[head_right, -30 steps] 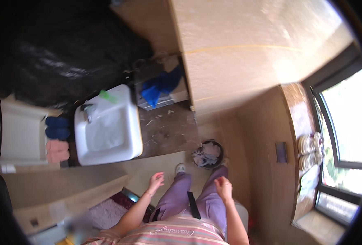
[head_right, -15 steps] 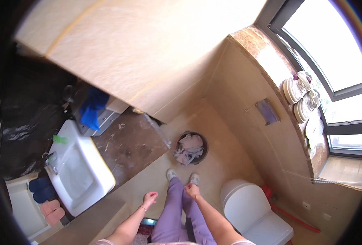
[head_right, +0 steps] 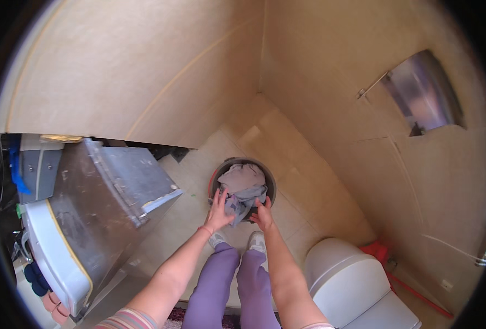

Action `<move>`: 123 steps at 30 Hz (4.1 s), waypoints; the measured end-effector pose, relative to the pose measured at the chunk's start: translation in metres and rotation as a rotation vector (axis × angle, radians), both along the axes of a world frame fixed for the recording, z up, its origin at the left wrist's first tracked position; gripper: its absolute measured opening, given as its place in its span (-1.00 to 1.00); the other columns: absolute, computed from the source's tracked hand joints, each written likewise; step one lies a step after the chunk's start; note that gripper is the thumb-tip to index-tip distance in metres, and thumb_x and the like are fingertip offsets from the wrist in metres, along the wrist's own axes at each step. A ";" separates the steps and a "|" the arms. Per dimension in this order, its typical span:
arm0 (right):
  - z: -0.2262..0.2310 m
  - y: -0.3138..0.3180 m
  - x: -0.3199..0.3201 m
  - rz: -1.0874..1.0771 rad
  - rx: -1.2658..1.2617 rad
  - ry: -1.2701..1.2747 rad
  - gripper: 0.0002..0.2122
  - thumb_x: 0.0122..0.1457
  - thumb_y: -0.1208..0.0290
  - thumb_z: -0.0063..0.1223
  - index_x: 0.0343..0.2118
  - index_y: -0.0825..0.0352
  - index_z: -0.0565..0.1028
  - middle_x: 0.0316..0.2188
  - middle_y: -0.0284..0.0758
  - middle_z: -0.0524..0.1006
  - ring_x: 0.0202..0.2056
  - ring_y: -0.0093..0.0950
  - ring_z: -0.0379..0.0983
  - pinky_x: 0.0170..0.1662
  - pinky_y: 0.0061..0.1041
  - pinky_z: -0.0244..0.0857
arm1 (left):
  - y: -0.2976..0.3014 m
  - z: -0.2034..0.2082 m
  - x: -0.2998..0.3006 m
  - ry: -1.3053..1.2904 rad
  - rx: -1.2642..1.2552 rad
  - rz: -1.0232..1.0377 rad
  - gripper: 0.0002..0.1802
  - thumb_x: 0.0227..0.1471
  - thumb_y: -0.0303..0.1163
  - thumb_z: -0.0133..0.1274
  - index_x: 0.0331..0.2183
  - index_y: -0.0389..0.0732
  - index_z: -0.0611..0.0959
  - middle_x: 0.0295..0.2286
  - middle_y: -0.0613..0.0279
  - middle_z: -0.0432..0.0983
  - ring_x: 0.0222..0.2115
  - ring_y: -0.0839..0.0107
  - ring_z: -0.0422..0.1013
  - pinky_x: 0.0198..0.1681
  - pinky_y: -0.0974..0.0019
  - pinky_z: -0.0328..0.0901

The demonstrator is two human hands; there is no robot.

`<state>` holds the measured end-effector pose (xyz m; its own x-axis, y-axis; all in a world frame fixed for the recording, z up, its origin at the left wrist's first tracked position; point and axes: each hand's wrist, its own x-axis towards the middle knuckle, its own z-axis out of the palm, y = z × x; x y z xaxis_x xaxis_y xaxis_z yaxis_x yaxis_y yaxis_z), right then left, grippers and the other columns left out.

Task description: The person scrubs a pair of white sneakers with a green brush and rinses them under running water in a sink. After placing the shoes on a windowsill, the person washes a bundle of clothes in the same sink using the brush and water.

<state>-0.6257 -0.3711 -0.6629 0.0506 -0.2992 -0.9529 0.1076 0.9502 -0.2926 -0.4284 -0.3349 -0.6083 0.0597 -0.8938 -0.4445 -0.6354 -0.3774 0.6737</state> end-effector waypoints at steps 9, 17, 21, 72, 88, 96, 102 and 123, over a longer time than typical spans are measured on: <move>-0.074 0.015 0.024 -0.336 0.111 -0.315 -0.19 0.04 -0.29 -0.08 0.24 -0.28 -0.29 0.30 -0.08 -0.25 0.22 0.15 -0.11 0.08 0.23 0.01 | -0.057 -0.129 0.023 0.478 0.436 0.319 0.28 -0.30 -0.07 0.34 0.27 0.06 -0.16 0.20 -0.09 -0.02 0.19 0.20 0.05 0.19 0.26 0.04; -0.089 0.009 0.026 -0.310 0.210 -0.337 0.00 -0.14 -0.35 0.08 0.27 0.07 -0.14 0.28 -0.19 -0.14 0.19 -0.07 0.01 0.04 0.01 0.16 | -0.060 -0.102 -0.005 0.667 0.621 0.487 0.20 -0.22 -0.11 0.31 0.24 -0.24 -0.09 0.15 -0.03 0.10 0.13 0.23 0.13 0.16 0.27 0.07; -0.014 0.005 0.035 -0.265 0.103 -0.282 -0.19 -0.02 -0.18 0.13 0.19 0.10 0.02 0.20 -0.24 0.04 0.04 -0.23 0.22 -0.07 -0.15 0.28 | -0.043 -0.044 -0.006 0.925 0.522 0.540 0.01 -0.08 -0.25 0.22 0.22 -0.31 -0.03 0.07 0.02 0.20 0.07 0.28 0.19 0.11 0.29 0.12; 0.785 0.160 0.375 0.675 -0.451 -1.027 -0.64 0.14 0.22 0.13 -0.07 0.30 0.42 -0.17 -0.37 0.51 -0.16 -0.50 0.44 -0.16 -0.44 0.34 | 0.373 0.759 0.250 0.338 -1.222 1.786 -0.33 0.20 0.05 -0.19 0.07 -0.35 0.31 0.01 0.09 0.33 -0.06 0.35 0.37 0.00 0.42 0.27; 0.680 0.210 0.509 1.603 -1.291 0.073 -0.58 0.11 0.05 0.04 -0.15 0.33 0.50 -0.24 0.00 0.52 -0.12 -0.07 0.43 -0.09 -0.23 0.30 | 0.437 0.727 0.482 -0.710 -0.376 0.960 -0.54 0.15 -0.13 -0.08 -0.59 -0.32 0.54 -0.62 -0.11 0.42 -0.58 -0.02 0.41 -0.55 0.10 0.24; 0.622 0.269 0.482 1.736 -1.491 0.295 -0.52 -0.05 0.05 0.22 -0.02 0.00 0.45 0.10 -0.14 0.29 0.11 -0.06 0.16 0.13 -0.08 0.08 | 0.432 0.722 0.517 -0.785 -0.277 0.724 -0.71 -0.08 -0.10 0.16 -0.46 -0.14 0.62 -0.56 0.07 0.52 -0.55 0.11 0.46 -0.50 0.17 0.34; 0.575 0.297 0.492 1.790 -1.690 0.237 -0.52 -0.09 0.07 0.20 -0.05 0.07 0.48 0.25 -0.14 0.06 0.26 -0.06 -0.10 0.19 0.18 -0.19 | 0.439 0.609 0.502 -0.747 -0.138 0.445 -0.11 -0.43 0.08 0.33 0.06 0.38 0.42 0.24 0.03 -0.17 0.24 -0.21 -0.32 0.14 -0.40 -0.10; 0.523 0.233 0.567 1.951 -1.746 0.231 -0.42 0.04 -0.11 -0.02 0.15 -0.06 0.28 0.22 -0.15 0.11 0.30 -0.06 -0.26 0.14 0.34 -0.34 | 0.386 0.467 0.518 -0.647 -0.016 0.058 -0.18 -0.24 0.36 0.02 0.12 0.44 0.32 0.23 0.28 -0.04 0.26 -0.03 -0.28 0.19 -0.38 -0.37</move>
<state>-0.0582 -0.1380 -0.1399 0.9775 -0.1576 -0.1403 -0.1974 -0.9178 -0.3446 0.0896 0.0509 -0.1417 0.3588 -0.8875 -0.2892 -0.8937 -0.4161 0.1679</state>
